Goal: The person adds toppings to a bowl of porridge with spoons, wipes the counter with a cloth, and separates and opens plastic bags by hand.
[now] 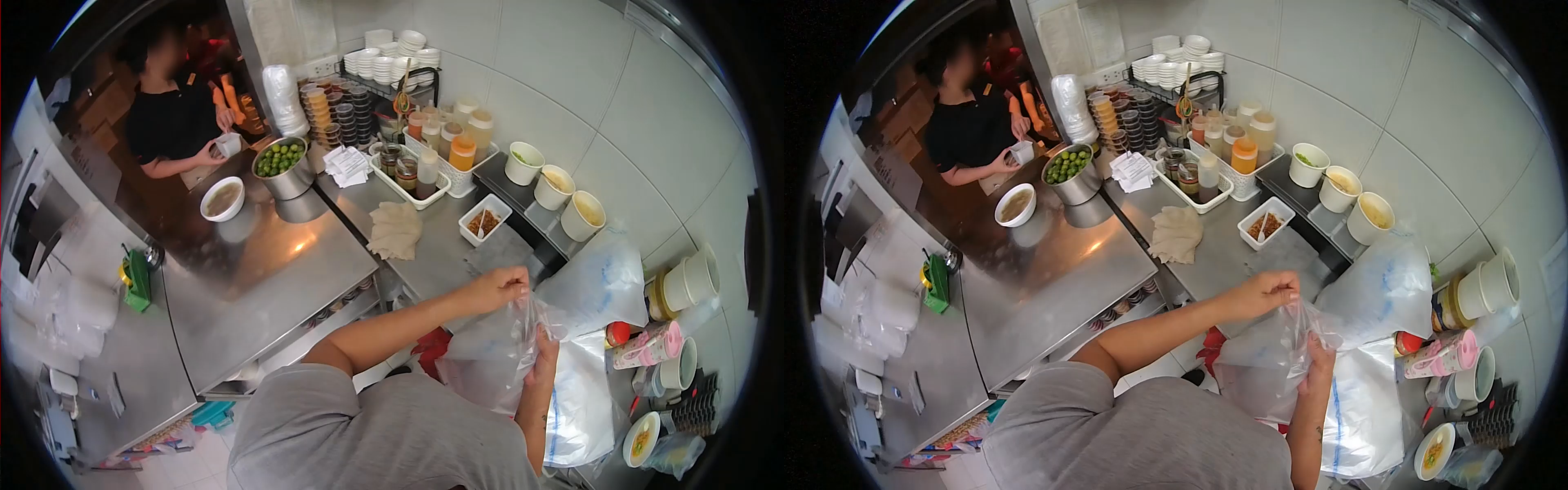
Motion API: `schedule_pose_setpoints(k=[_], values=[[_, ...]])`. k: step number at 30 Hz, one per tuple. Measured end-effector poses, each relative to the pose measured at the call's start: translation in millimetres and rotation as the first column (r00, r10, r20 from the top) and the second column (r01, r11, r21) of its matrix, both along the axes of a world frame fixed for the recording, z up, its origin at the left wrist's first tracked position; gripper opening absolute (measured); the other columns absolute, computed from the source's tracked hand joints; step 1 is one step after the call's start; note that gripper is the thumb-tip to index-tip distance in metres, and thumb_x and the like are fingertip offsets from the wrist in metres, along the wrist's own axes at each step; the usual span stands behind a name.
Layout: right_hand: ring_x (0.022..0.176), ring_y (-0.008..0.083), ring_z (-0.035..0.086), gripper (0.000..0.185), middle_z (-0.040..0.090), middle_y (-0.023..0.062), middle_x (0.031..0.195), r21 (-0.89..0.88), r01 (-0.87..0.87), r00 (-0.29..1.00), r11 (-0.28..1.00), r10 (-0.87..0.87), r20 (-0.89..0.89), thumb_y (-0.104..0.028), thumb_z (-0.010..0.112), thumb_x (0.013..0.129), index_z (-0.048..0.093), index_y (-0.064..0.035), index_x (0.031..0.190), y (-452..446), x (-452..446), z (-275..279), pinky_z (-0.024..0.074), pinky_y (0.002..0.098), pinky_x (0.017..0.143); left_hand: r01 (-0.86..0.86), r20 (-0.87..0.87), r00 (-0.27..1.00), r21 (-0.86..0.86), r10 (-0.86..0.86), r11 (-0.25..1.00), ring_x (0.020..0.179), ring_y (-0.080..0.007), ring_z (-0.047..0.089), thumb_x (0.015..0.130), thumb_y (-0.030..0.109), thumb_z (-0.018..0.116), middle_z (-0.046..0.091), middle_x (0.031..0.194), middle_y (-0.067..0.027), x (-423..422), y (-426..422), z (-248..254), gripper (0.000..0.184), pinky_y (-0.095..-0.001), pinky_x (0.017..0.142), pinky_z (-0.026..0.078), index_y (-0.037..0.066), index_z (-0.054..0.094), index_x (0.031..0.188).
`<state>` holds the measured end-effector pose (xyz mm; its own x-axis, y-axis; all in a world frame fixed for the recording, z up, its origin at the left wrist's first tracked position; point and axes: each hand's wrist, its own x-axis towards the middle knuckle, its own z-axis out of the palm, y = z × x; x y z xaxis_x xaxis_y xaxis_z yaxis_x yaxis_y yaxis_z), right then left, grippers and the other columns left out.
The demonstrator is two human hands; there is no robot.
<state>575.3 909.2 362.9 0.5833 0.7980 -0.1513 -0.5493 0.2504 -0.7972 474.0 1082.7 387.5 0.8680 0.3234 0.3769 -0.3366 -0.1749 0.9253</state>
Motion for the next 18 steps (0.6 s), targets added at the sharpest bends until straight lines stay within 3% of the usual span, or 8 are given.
schedule_pose_setpoints(k=[3,6,8,10,12,13,15,18], values=[[0.094,0.0194,0.059,0.051,0.058,0.0103,0.109,0.069,-0.175,0.984,0.982,0.177,-0.022,-0.012,0.067,0.077,0.045,-0.0013,0.123,-7,2,-15,0.0496,0.0313,0.079,0.059,-0.024,0.997,-0.400,-0.075,0.915,0.059,-0.0097,0.049,0.093,0.021,0.052,0.049,0.068,0.0008,-19,-5,25,0.014,-0.0257,0.053,0.043,0.006,0.050,0.090],[0.091,0.0191,0.060,0.049,0.059,0.0091,0.107,0.173,-0.227,0.974,0.958,0.227,0.021,-0.016,0.067,0.079,0.047,-0.0009,0.121,-27,14,-42,0.0503,0.0300,0.079,-0.156,-0.123,0.988,-0.688,0.098,0.708,0.052,-0.0088,0.044,0.093,0.022,0.051,0.044,0.063,0.0019,-36,-7,62,0.015,-0.0262,0.043,0.037,0.008,0.048,0.089],[0.092,0.0194,0.060,0.044,0.059,0.0086,0.107,0.201,-0.192,0.980,0.961,0.176,0.097,-0.022,0.063,0.083,0.048,-0.0003,0.119,-44,50,-73,0.0503,0.0314,0.079,0.125,0.047,0.991,-0.679,-0.128,0.723,0.052,-0.0077,0.041,0.092,0.024,0.054,0.041,0.062,0.0028,-46,16,78,0.016,-0.0255,0.041,0.035,0.009,0.049,0.090],[0.097,0.0200,0.059,0.042,0.060,0.0086,0.110,0.143,0.105,0.994,0.984,-0.109,0.018,-0.034,0.052,0.090,0.053,-0.0015,0.117,-57,76,-44,0.0487,0.0327,0.082,0.179,-0.014,0.973,-0.579,-0.229,0.796,0.054,-0.0075,0.043,0.090,0.028,0.057,0.044,0.064,0.0032,-47,21,86,0.020,-0.0249,0.042,0.036,0.009,0.050,0.093],[0.091,0.0189,0.058,0.045,0.060,0.0084,0.101,0.500,-0.182,0.981,0.847,0.119,0.155,-0.037,0.044,0.094,0.051,0.0011,0.117,-54,66,27,0.0469,0.0308,0.083,0.207,-0.317,0.909,-0.224,-0.272,0.952,0.057,-0.0073,0.046,0.090,0.028,0.057,0.048,0.067,0.0027,-34,11,78,0.021,-0.0242,0.046,0.038,0.009,0.051,0.091],[0.087,0.0175,0.058,0.043,0.060,0.0073,0.098,0.436,-0.007,0.996,0.900,-0.034,0.087,-0.035,0.047,0.093,0.053,0.0011,0.116,-50,55,55,0.0469,0.0291,0.080,0.257,-0.455,0.856,-0.035,-0.244,0.966,0.059,-0.0073,0.047,0.090,0.029,0.057,0.050,0.069,0.0024,-22,5,72,0.021,-0.0239,0.048,0.039,0.008,0.052,0.090],[0.079,0.0148,0.058,0.040,0.061,0.0051,0.091,0.284,0.341,0.936,0.896,-0.353,-0.008,-0.032,0.052,0.091,0.056,0.0011,0.113,-41,36,95,0.0470,0.0255,0.073,0.286,-0.407,0.890,0.149,-0.204,0.947,0.063,-0.0073,0.049,0.090,0.027,0.056,0.054,0.075,0.0018,10,8,46,0.019,-0.0233,0.054,0.041,0.008,0.053,0.087],[0.067,0.0081,0.052,0.031,0.059,0.0010,0.081,0.237,0.497,0.686,0.835,-0.546,0.482,-0.022,0.058,0.088,0.060,0.0016,0.107,-37,53,116,0.0408,0.0218,0.060,0.021,-0.106,0.994,0.235,0.004,0.972,0.072,-0.0104,0.053,0.090,0.025,0.055,0.059,0.084,-0.0018,61,13,69,0.018,-0.0258,0.065,0.044,0.008,0.059,0.091]])
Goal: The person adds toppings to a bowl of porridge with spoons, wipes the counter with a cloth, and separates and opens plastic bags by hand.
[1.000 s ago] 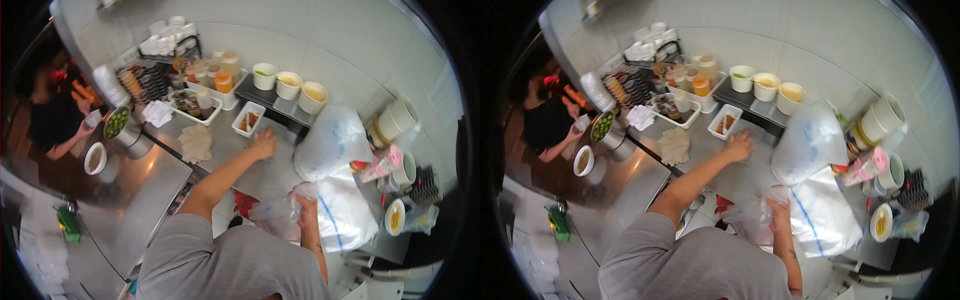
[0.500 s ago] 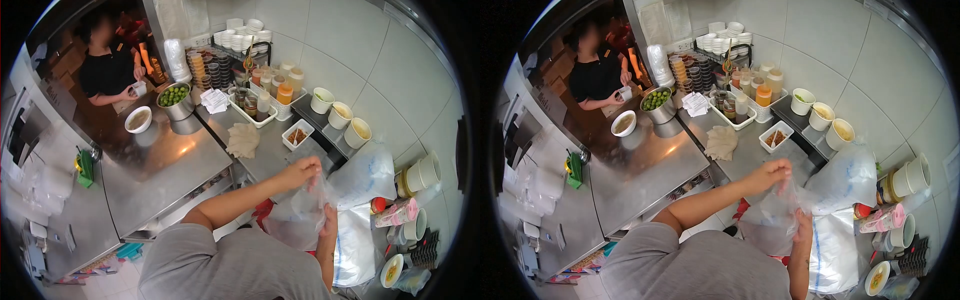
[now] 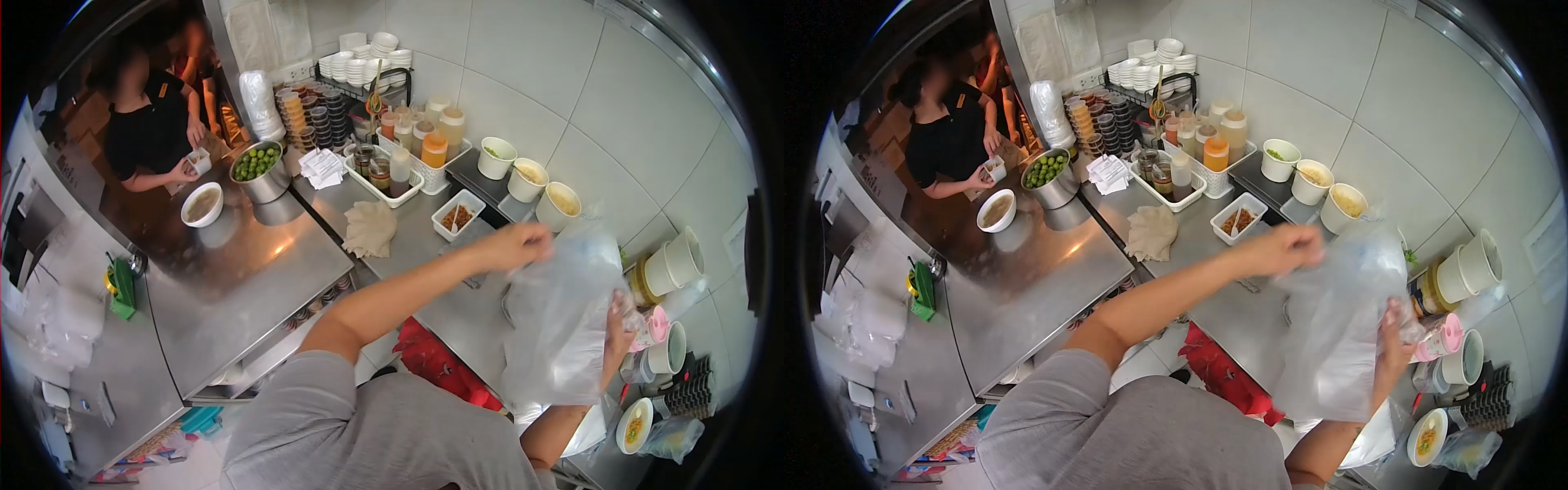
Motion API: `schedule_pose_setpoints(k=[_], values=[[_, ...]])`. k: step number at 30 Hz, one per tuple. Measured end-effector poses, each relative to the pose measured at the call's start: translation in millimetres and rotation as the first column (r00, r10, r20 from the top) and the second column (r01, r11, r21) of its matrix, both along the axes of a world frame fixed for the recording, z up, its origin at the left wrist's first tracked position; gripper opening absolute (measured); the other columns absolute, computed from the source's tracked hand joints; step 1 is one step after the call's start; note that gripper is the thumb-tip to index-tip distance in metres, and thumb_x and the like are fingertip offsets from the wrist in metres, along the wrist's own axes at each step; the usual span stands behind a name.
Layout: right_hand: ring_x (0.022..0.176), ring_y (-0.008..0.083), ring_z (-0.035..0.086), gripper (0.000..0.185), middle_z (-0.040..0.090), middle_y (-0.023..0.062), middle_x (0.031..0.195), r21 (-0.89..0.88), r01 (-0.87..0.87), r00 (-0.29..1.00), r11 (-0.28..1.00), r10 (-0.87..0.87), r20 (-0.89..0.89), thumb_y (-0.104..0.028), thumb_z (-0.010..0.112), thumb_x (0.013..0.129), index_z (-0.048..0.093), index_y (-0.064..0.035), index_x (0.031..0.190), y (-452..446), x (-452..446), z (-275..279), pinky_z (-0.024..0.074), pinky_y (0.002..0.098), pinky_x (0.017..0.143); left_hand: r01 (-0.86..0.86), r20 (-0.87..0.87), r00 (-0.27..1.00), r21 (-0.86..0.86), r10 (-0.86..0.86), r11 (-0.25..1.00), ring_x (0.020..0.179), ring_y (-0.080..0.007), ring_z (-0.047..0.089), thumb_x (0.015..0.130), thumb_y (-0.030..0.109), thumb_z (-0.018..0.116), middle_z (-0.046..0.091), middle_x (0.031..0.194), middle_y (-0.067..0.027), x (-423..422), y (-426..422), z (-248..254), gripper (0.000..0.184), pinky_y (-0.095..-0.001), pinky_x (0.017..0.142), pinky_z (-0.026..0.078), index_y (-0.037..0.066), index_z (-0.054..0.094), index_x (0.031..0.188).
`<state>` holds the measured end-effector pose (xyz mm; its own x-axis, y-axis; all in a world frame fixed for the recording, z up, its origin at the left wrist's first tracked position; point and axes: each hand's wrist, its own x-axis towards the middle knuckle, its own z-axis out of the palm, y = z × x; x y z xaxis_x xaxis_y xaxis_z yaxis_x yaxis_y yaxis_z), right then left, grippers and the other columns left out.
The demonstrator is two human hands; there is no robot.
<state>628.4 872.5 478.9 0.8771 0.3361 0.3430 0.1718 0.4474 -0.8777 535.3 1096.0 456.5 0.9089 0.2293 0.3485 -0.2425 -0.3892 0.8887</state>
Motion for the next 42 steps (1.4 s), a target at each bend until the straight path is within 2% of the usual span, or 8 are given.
schedule_pose_setpoints(k=[4,9,12,16,23,30,36,42], values=[[0.058,0.0017,0.040,0.025,0.054,-0.0016,0.071,-0.067,0.250,0.959,0.966,-0.238,0.151,-0.017,0.062,0.086,0.063,0.0009,0.103,16,23,13,0.0299,0.0210,0.050,-0.126,0.381,0.922,0.126,0.069,0.984,0.093,-0.0204,0.059,0.092,0.029,0.049,0.063,0.097,-0.0099,90,14,38,0.033,-0.0296,0.082,0.045,0.006,0.057,0.114],[0.067,0.0110,0.054,0.024,0.060,0.0026,0.079,-0.432,0.468,0.871,0.771,-0.320,0.371,-0.022,0.054,0.089,0.062,-0.0002,0.096,17,122,-81,0.0435,0.0249,0.060,-0.013,-0.055,0.998,0.279,0.030,0.960,0.098,-0.0293,0.059,0.090,0.034,0.044,0.062,0.106,-0.0142,144,8,21,0.038,-0.0359,0.086,0.045,0.007,0.060,0.111],[0.084,0.0162,0.059,0.028,0.062,0.0065,0.092,-0.333,-0.013,0.985,0.943,0.069,0.157,-0.021,0.052,0.088,0.059,-0.0003,0.105,-9,136,-106,0.0473,0.0292,0.070,-0.017,-0.212,0.974,0.303,0.084,0.953,0.091,-0.0318,0.060,0.090,0.034,0.042,0.063,0.098,-0.0171,149,3,8,0.039,-0.0378,0.081,0.046,0.005,0.063,0.105],[0.086,0.0162,0.059,0.029,0.061,0.0067,0.094,-0.311,-0.119,0.989,0.943,0.139,0.046,-0.021,0.052,0.088,0.058,-0.0006,0.107,2,136,-124,0.0474,0.0293,0.070,-0.082,-0.028,0.991,0.630,0.129,0.772,0.083,-0.0334,0.061,0.089,0.028,0.044,0.063,0.090,-0.0198,154,21,-42,0.035,-0.0393,0.074,0.047,0.000,0.063,0.098],[0.088,0.0163,0.059,0.031,0.061,0.0071,0.097,-0.221,-0.248,0.962,0.943,0.212,-0.174,-0.021,0.053,0.087,0.056,-0.0010,0.110,14,104,-186,0.0477,0.0295,0.071,-0.341,-0.278,0.880,0.195,0.385,0.920,0.085,-0.0388,0.059,0.089,0.020,0.044,0.061,0.088,-0.0226,95,-17,-194,0.022,-0.0455,0.071,0.047,0.008,0.047,0.106],[0.091,0.0164,0.058,0.033,0.060,0.0075,0.101,-0.145,-0.374,0.896,0.916,0.317,-0.310,-0.021,0.054,0.086,0.054,-0.0014,0.113,-2,112,-206,0.0480,0.0297,0.073,-0.296,-0.275,0.895,0.227,0.352,0.928,0.071,-0.0362,0.061,0.094,0.026,0.039,0.062,0.084,-0.0210,105,-9,-215,0.026,-0.0436,0.061,0.047,0.006,0.053,0.101],[0.092,0.0170,0.058,0.042,0.057,0.0072,0.107,-0.060,-0.412,0.811,0.909,0.336,-0.479,-0.024,0.055,0.086,0.048,-0.0024,0.120,6,133,-221,0.0488,0.0309,0.074,-0.356,-0.562,0.811,-0.259,0.160,0.898,0.064,-0.0217,0.059,0.090,0.032,0.045,0.062,0.077,-0.0098,96,-15,-182,0.028,-0.0349,0.056,0.046,0.007,0.058,0.092],[0.086,0.0169,0.058,0.037,0.058,0.0080,0.100,-0.016,-0.229,0.933,0.973,0.215,-0.290,-0.017,0.062,0.082,0.051,-0.0001,0.112,2,85,-191,0.0485,0.0306,0.071,-0.338,-0.312,0.927,-0.454,0.208,0.824,0.070,-0.0221,0.057,0.087,0.027,0.048,0.061,0.077,-0.0100,118,-18,-245,0.022,-0.0353,0.064,0.045,0.008,0.060,0.087]])
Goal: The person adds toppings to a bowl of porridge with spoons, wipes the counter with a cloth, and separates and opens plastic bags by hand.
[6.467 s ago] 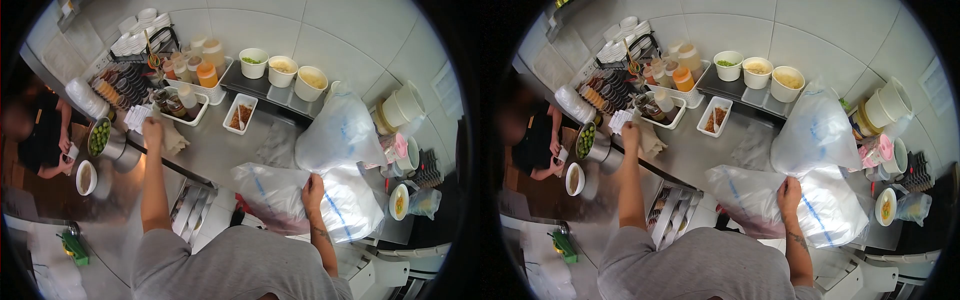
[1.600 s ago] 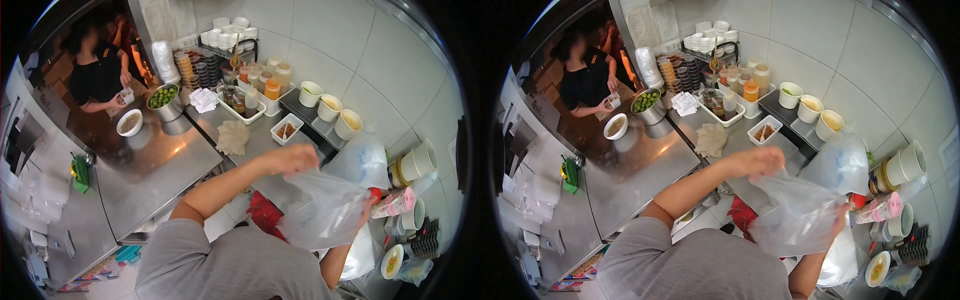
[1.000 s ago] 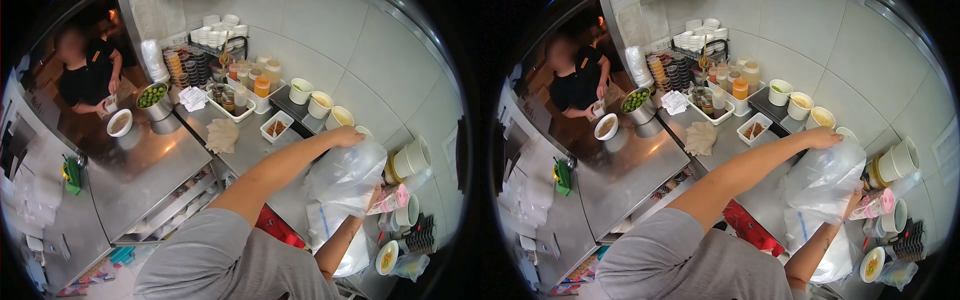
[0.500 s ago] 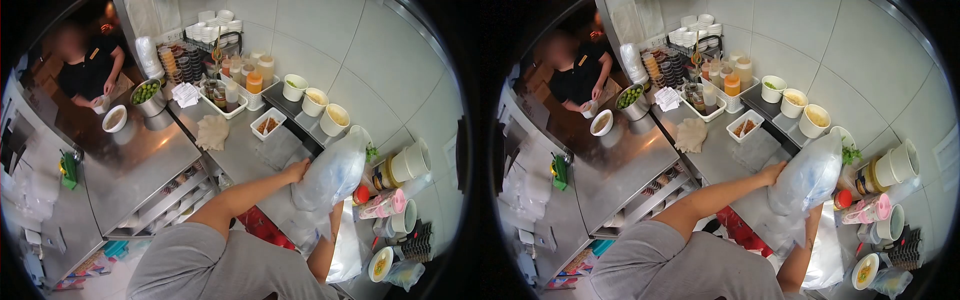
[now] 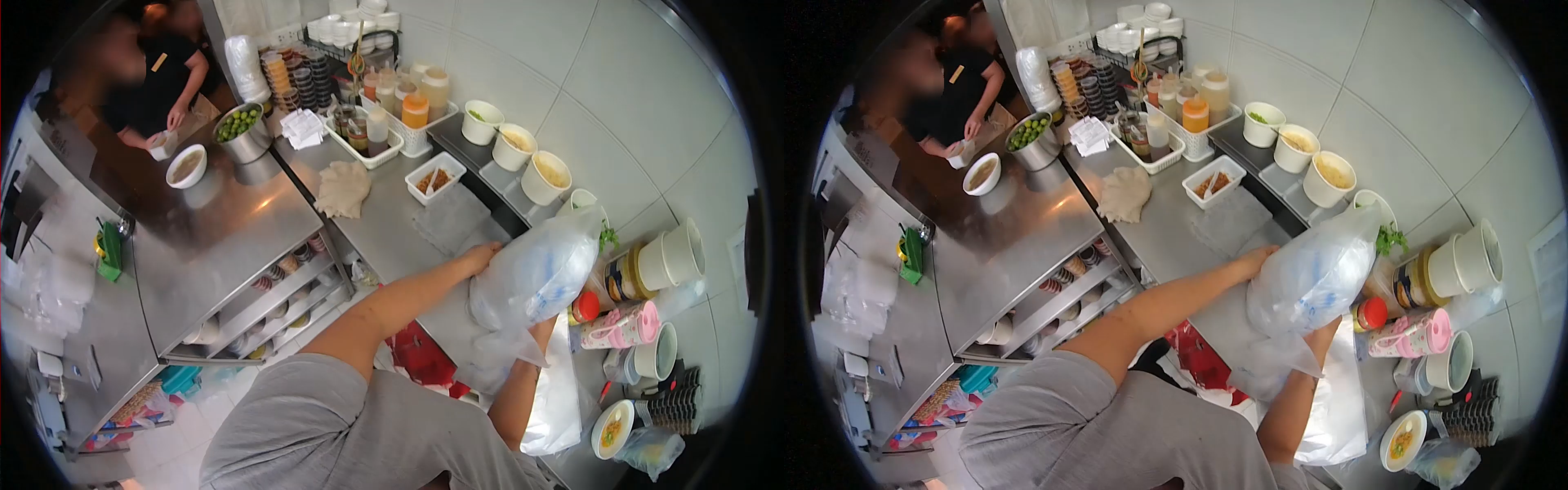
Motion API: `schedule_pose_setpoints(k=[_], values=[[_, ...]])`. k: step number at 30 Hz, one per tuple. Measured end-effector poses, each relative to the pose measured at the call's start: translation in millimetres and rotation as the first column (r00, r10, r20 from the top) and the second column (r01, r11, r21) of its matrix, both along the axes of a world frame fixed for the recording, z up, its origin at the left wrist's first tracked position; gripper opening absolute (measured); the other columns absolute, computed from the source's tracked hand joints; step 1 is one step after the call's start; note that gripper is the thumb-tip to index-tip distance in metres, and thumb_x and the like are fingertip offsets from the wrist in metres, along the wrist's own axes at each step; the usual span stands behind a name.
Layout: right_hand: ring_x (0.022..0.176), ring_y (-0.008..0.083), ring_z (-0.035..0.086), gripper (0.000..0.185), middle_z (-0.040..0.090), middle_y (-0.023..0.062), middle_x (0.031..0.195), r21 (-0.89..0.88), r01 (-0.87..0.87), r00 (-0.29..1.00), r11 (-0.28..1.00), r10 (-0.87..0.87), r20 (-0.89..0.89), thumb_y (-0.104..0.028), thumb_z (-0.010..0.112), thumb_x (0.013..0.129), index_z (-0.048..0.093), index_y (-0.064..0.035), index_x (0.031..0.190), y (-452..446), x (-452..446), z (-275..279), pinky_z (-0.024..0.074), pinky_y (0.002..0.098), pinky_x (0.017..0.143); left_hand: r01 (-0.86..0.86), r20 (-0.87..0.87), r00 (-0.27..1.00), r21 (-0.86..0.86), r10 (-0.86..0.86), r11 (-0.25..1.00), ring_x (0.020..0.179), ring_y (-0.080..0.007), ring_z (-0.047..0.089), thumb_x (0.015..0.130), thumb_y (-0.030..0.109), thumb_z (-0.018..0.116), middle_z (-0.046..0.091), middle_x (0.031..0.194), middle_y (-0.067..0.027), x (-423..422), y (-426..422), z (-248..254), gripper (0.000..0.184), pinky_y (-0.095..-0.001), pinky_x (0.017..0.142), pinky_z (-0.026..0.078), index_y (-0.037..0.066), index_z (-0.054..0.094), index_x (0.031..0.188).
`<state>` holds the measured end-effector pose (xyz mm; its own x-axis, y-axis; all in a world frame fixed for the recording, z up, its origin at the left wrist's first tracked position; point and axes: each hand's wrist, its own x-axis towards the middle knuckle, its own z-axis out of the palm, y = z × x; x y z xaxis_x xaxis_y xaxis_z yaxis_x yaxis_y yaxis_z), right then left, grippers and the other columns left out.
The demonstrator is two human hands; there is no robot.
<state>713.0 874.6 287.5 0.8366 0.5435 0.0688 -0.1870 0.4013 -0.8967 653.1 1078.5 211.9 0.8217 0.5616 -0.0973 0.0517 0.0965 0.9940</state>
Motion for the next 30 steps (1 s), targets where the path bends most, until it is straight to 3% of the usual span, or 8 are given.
schedule_pose_setpoints(k=[3,6,9,15,20,23,26,30], values=[[0.077,0.0147,0.057,0.031,0.058,0.0059,0.090,-0.037,-0.011,0.999,0.999,0.013,0.040,-0.012,0.065,0.079,0.054,0.0019,0.104,-12,5,-6,0.0478,0.0281,0.067,-0.093,0.058,0.996,0.620,0.073,0.779,0.075,-0.0298,0.057,0.084,0.021,0.052,0.060,0.081,-0.0147,-19,-8,39,0.018,-0.0377,0.069,0.045,0.007,0.060,0.090],[0.071,0.0130,0.056,0.025,0.057,0.0034,0.083,-0.043,0.069,0.986,0.997,-0.061,0.155,-0.012,0.064,0.079,0.056,0.0029,0.097,-12,-16,14,0.0470,0.0269,0.064,-0.112,-0.095,0.928,0.852,0.361,0.511,0.087,-0.0350,0.055,0.081,0.017,0.056,0.056,0.094,-0.0158,-39,15,62,0.020,-0.0412,0.073,0.047,0.006,0.060,0.096],[0.075,0.0133,0.056,0.028,0.057,0.0053,0.088,-0.122,0.066,0.973,0.990,-0.037,0.229,-0.013,0.064,0.078,0.055,0.0031,0.098,-21,-10,2,0.0471,0.0279,0.066,-0.062,-0.136,0.873,0.921,0.468,0.385,0.099,-0.0340,0.049,0.078,0.017,0.060,0.050,0.106,-0.0133,-68,33,64,0.025,-0.0427,0.079,0.047,0.005,0.059,0.100],[0.084,0.0157,0.056,0.038,0.058,0.0097,0.098,-0.130,0.186,0.951,0.974,-0.145,0.274,-0.018,0.063,0.079,0.052,0.0048,0.107,-27,4,-37,0.0473,0.0291,0.070,0.164,-0.297,0.935,0.847,0.194,0.505,0.097,-0.0340,0.048,0.079,0.019,0.061,0.046,0.111,-0.0133,-59,-1,51,0.027,-0.0423,0.083,0.045,0.006,0.058,0.103],[0.099,0.0211,0.055,0.042,0.053,0.0139,0.115,-0.363,0.228,0.954,0.904,-0.132,0.270,-0.022,0.057,0.086,0.048,0.0061,0.116,-33,-13,-10,0.0441,0.0322,0.084,-0.179,-0.005,0.936,0.855,0.353,0.487,0.093,-0.0339,0.051,0.079,0.015,0.060,0.051,0.100,-0.0145,-82,41,103,0.017,-0.0433,0.078,0.045,0.004,0.059,0.092],[0.105,0.0228,0.052,0.045,0.051,0.0152,0.120,-0.417,0.417,0.908,0.807,-0.348,0.235,-0.029,0.047,0.093,0.048,0.0066,0.119,-40,-6,-25,0.0411,0.0330,0.090,-0.432,0.233,0.816,0.854,0.529,0.289,0.085,-0.0321,0.054,0.073,0.008,0.061,0.056,0.085,-0.0150,-122,77,127,0.011,-0.0431,0.073,0.044,0.002,0.058,0.082],[0.105,0.0231,0.049,0.044,0.051,0.0153,0.117,-0.419,0.554,0.829,0.719,-0.427,0.362,-0.028,0.036,0.097,0.045,0.0066,0.122,-38,-20,6,0.0384,0.0322,0.092,-0.326,0.179,0.635,0.944,0.751,0.051,0.082,-0.0341,0.055,0.077,0.009,0.056,0.058,0.088,-0.0167,-195,135,106,0.013,-0.0434,0.072,0.045,0.003,0.060,0.087],[0.095,0.0204,0.051,0.049,0.052,0.0115,0.112,-0.353,0.541,0.821,0.763,-0.391,0.415,-0.036,0.036,0.097,0.047,0.0048,0.121,-45,-16,-11,0.0411,0.0304,0.084,-0.201,-0.067,0.415,0.966,0.907,0.163,0.094,-0.0344,0.053,0.075,0.019,0.063,0.057,0.100,-0.0154,-260,142,63,0.024,-0.0421,0.080,0.043,0.006,0.060,0.095]])
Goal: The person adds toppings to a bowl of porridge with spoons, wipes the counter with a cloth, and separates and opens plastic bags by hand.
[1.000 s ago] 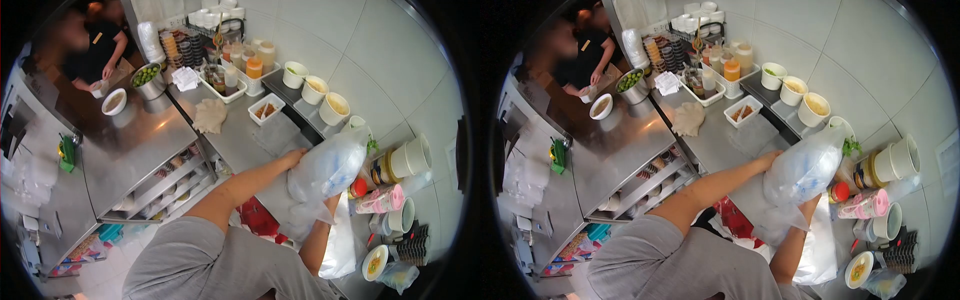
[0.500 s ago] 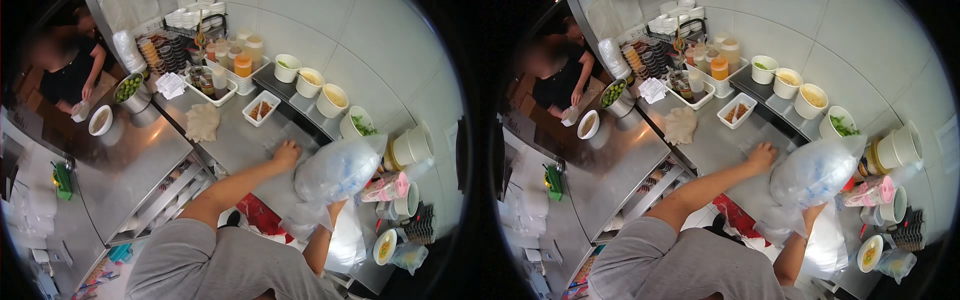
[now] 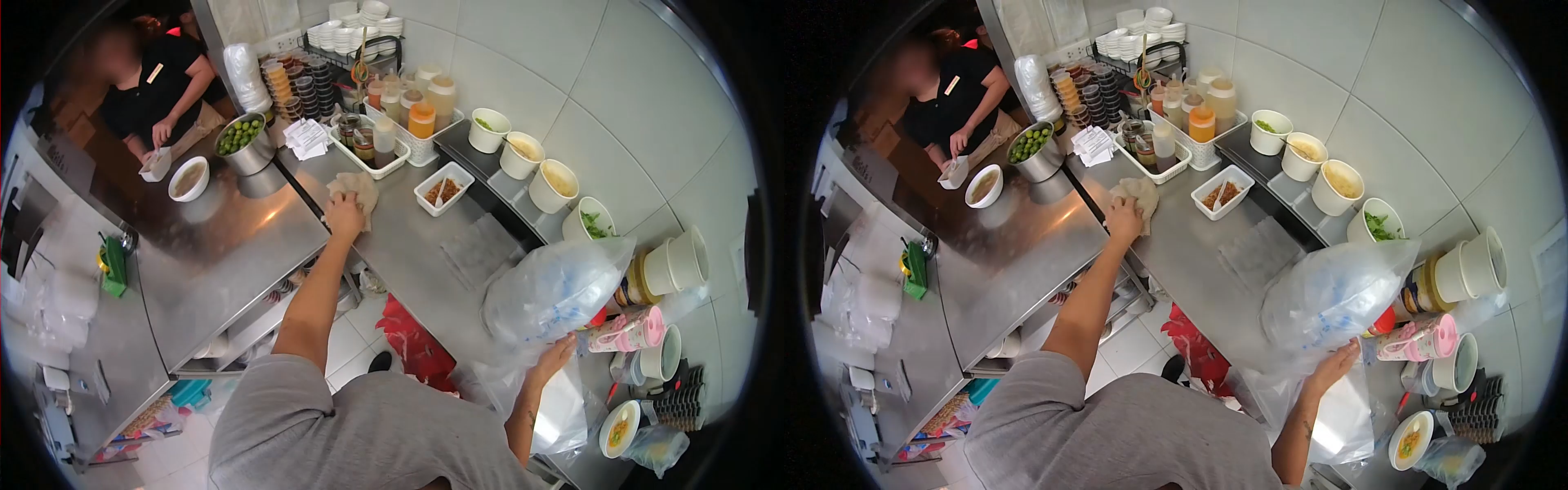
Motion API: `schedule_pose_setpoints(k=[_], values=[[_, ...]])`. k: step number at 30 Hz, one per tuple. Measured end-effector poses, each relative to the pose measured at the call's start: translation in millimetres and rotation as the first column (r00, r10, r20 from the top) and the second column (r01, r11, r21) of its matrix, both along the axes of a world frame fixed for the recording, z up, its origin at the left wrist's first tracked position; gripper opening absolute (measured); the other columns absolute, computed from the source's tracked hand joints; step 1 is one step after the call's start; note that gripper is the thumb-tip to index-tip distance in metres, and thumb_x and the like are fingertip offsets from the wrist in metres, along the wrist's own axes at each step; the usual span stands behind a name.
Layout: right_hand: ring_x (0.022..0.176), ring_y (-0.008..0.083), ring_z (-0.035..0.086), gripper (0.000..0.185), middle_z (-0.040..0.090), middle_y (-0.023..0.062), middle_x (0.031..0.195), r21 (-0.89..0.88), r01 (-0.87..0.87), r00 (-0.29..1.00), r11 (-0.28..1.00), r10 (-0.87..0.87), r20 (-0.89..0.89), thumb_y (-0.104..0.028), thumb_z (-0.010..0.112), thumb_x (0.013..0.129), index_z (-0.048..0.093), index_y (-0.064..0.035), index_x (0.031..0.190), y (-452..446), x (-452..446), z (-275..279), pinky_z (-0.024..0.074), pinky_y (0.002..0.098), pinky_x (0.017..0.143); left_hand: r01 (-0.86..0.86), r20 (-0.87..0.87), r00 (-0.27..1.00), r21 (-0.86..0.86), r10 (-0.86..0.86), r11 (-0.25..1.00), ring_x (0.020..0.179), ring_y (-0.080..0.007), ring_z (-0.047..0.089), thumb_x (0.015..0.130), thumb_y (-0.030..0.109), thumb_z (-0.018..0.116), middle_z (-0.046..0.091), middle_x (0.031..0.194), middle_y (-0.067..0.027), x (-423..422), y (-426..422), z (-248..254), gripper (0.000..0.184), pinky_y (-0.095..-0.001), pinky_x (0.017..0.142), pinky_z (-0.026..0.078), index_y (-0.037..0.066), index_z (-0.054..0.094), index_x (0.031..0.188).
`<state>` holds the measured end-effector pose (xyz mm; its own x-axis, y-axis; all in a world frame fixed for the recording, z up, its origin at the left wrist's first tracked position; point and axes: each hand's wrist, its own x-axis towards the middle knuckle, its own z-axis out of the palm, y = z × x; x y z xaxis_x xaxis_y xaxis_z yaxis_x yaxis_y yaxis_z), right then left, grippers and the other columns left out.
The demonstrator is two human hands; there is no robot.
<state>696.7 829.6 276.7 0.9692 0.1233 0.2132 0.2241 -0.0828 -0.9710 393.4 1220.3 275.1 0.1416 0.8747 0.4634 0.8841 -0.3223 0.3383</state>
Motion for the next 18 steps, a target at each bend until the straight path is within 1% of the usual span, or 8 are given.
schedule_pose_setpoints(k=[5,7,8,9,10,12,14,18], values=[[0.070,0.0138,0.044,0.032,0.044,0.0064,0.084,0.152,-0.113,0.993,0.982,0.106,0.056,-0.030,0.035,0.098,0.046,-0.0005,0.099,8,-44,56,0.0391,0.0255,0.065,0.188,-0.035,0.981,-0.067,-0.190,0.980,0.102,-0.0350,0.051,0.077,0.024,0.064,0.054,0.110,-0.0159,13,-20,-25,0.033,-0.0407,0.087,0.042,0.006,0.060,0.104],[0.064,0.0123,0.042,0.030,0.041,0.0051,0.080,0.268,-0.264,0.961,0.927,0.227,0.160,-0.031,0.035,0.098,0.044,-0.0035,0.092,9,-58,79,0.0380,0.0243,0.059,0.147,-0.059,0.987,-0.078,-0.151,0.986,0.100,-0.0333,0.053,0.079,0.024,0.063,0.055,0.108,-0.0147,29,-57,19,0.030,-0.0412,0.086,0.043,0.007,0.060,0.104],[0.063,0.0121,0.041,0.030,0.040,0.0050,0.079,0.300,-0.367,0.925,0.880,0.312,0.217,-0.033,0.035,0.098,0.042,-0.0047,0.090,7,-67,94,0.0378,0.0239,0.058,0.343,0.146,0.934,-0.107,-0.327,0.933,0.103,-0.0310,0.053,0.081,0.027,0.062,0.055,0.109,-0.0136,37,-74,34,0.031,-0.0404,0.089,0.041,0.008,0.060,0.105],[0.062,0.0119,0.041,0.030,0.039,0.0050,0.079,0.323,-0.465,0.880,0.824,0.389,0.273,-0.034,0.035,0.098,0.041,-0.0058,0.088,5,-78,108,0.0377,0.0236,0.057,0.530,0.345,0.812,-0.098,-0.471,0.843,0.105,-0.0288,0.053,0.083,0.029,0.061,0.055,0.111,-0.0125,43,-98,53,0.031,-0.0397,0.091,0.040,0.008,0.060,0.107],[0.064,0.0130,0.043,0.033,0.040,0.0063,0.081,0.297,-0.572,0.812,0.765,0.477,0.336,-0.036,0.034,0.098,0.041,-0.0052,0.089,6,-89,120,0.0388,0.0244,0.059,0.776,0.630,0.596,-0.295,-0.497,0.557,0.108,-0.0229,0.052,0.087,0.030,0.059,0.056,0.112,-0.0102,46,-139,104,0.032,-0.0362,0.094,0.039,0.006,0.059,0.107],[0.069,0.0153,0.046,0.038,0.042,0.0090,0.085,0.214,-0.761,0.632,0.613,0.626,0.456,-0.040,0.032,0.098,0.043,-0.0040,0.091,12,-104,142,0.0412,0.0262,0.062,0.967,0.748,0.253,-0.201,-0.614,0.155,0.105,-0.0195,0.052,0.086,0.022,0.060,0.057,0.110,-0.0080,54,-199,147,0.026,-0.0337,0.092,0.040,0.004,0.059,0.106],[0.073,0.0172,0.049,0.042,0.043,0.0107,0.090,0.152,-0.810,0.543,0.566,0.627,0.559,-0.043,0.031,0.097,0.044,-0.0038,0.092,18,-110,148,0.0426,0.0283,0.067,1.000,0.691,0.026,-0.020,-0.723,0.017,0.099,-0.0200,0.055,0.084,0.017,0.062,0.057,0.106,-0.0080,60,-240,168,0.025,-0.0332,0.089,0.041,0.004,0.058,0.105],[0.087,0.0212,0.049,0.052,0.045,0.0129,0.100,0.079,-0.794,0.511,0.603,0.591,0.624,-0.049,0.028,0.096,0.048,-0.0018,0.104,19,-112,160,0.0417,0.0339,0.079,0.990,0.614,0.117,-0.136,-0.780,0.042,0.088,-0.0251,0.056,0.084,0.016,0.063,0.058,0.095,-0.0096,57,-258,177,0.020,-0.0356,0.079,0.043,0.002,0.057,0.097]])
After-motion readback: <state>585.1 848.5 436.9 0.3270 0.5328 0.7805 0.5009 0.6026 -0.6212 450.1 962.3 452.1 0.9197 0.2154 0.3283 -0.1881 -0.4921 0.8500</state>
